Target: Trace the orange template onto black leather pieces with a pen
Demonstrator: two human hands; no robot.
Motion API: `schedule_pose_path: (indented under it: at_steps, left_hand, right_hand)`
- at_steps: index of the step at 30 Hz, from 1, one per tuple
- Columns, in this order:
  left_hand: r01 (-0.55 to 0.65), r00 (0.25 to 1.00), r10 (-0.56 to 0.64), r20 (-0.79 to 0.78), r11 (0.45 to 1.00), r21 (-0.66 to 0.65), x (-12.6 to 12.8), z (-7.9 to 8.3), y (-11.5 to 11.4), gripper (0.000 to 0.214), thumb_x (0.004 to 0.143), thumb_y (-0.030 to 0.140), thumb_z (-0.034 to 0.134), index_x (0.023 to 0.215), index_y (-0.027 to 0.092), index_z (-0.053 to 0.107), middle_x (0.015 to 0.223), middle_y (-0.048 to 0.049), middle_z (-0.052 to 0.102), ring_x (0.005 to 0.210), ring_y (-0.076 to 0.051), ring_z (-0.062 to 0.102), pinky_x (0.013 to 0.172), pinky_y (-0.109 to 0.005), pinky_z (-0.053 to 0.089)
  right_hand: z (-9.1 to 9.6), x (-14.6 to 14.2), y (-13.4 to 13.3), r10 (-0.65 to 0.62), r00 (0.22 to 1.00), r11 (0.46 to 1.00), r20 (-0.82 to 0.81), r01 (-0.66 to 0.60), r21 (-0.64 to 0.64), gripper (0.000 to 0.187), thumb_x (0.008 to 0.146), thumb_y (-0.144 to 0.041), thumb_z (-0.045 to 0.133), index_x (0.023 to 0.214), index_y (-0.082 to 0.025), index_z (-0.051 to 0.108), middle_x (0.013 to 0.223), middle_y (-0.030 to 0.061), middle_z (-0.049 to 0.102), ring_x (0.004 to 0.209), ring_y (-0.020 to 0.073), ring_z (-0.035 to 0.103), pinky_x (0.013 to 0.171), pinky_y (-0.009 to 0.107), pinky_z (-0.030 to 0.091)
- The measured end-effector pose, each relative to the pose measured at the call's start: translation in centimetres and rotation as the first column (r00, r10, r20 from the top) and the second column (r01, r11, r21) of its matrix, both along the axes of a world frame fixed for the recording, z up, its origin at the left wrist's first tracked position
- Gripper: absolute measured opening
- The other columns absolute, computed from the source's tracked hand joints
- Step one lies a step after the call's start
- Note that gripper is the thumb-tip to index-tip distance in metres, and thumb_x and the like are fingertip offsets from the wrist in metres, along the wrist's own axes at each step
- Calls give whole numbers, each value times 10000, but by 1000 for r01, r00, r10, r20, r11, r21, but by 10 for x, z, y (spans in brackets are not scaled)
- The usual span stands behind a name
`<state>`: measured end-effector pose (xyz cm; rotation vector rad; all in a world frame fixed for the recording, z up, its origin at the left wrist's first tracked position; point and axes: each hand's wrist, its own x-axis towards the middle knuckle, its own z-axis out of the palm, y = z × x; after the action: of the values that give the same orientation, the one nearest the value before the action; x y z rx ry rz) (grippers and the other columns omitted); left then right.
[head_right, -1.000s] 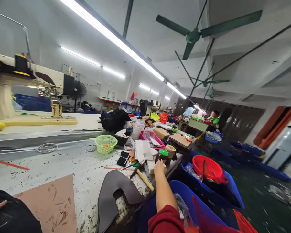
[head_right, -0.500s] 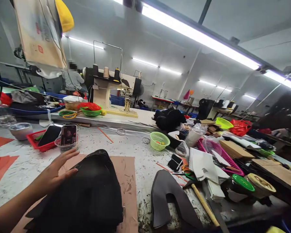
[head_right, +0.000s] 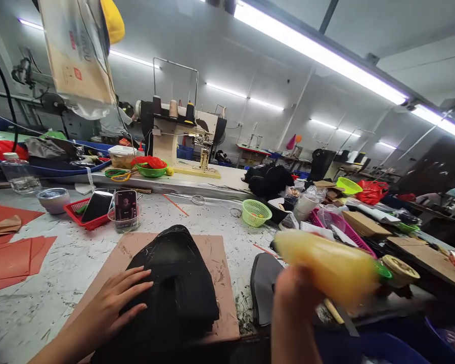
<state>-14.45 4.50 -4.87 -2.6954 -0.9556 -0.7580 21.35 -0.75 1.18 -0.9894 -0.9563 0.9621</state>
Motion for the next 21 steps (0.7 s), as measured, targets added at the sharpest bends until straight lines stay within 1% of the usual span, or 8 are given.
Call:
schedule_pose_path:
  at_steps: [2,3,6,8,13,16,18,21]
  left_hand:
    - [12,1000,-13,21,1000,16,-3,-2,-1,271,826,398,544,1058,302,646,1147,-24,644,1057,-239,589,840,-350,519]
    - [26,999,-26,33,999,26,-4,-3,-1,271,824,399,548,1059,306,644,1146,-22,645,1047,-237,594,834,-344,522]
    - [64,994,-68,80,997,51,-6,-4,-2,267,827,402,542,1058,313,641,1137,-18,650,1028,-229,604,819,-320,525]
    - [81,990,-87,111,995,60,-6,-2,-2,258,832,398,532,1049,311,643,1130,-15,652,1020,-222,608,819,-309,524]
    - [101,985,-111,132,992,79,-4,2,-4,258,814,414,553,1025,304,650,1108,-14,663,1000,-212,617,804,-286,529]
    - [101,984,-113,138,990,93,-3,2,-4,263,813,417,555,1031,306,649,1107,-11,664,994,-211,621,797,-283,533]
    - [109,983,-121,139,990,91,-2,2,-4,261,817,410,551,1037,307,647,1107,-12,664,992,-211,621,808,-289,530]
    - [118,981,-129,148,989,85,-2,2,-3,254,823,402,540,1032,309,650,1090,-15,670,974,-209,626,808,-291,529]
  right_hand:
    - [-4,-52,21,-59,981,997,-186,68,46,491,650,-621,619,1041,-326,590,957,13,652,853,231,609,675,396,501]
    - [-6,-74,29,-95,939,991,-330,119,54,538,608,-587,677,1045,-289,582,939,19,654,845,219,611,685,383,500]
    - [-11,-115,43,5,796,997,-606,-51,-58,488,626,-581,676,950,-226,598,913,45,660,811,203,615,675,364,499]
    - [-11,-123,45,22,744,993,-668,-96,-74,452,643,-594,660,904,-229,600,900,36,660,807,190,612,668,344,494]
    - [-8,-120,44,19,722,988,-692,-120,-98,429,675,-617,623,885,-244,601,891,25,660,780,172,614,642,315,483]
    - [-10,-121,43,-3,700,990,-714,-96,-99,442,657,-629,636,881,-251,596,829,1,650,688,144,600,537,255,453]
    - [-14,-121,43,-33,721,992,-692,-60,-109,478,632,-657,639,866,-243,594,760,-9,633,598,118,566,430,199,380]
    - [-19,-119,43,-65,812,993,-580,-6,-120,550,592,-691,643,860,-213,597,734,12,626,572,118,551,345,168,285]
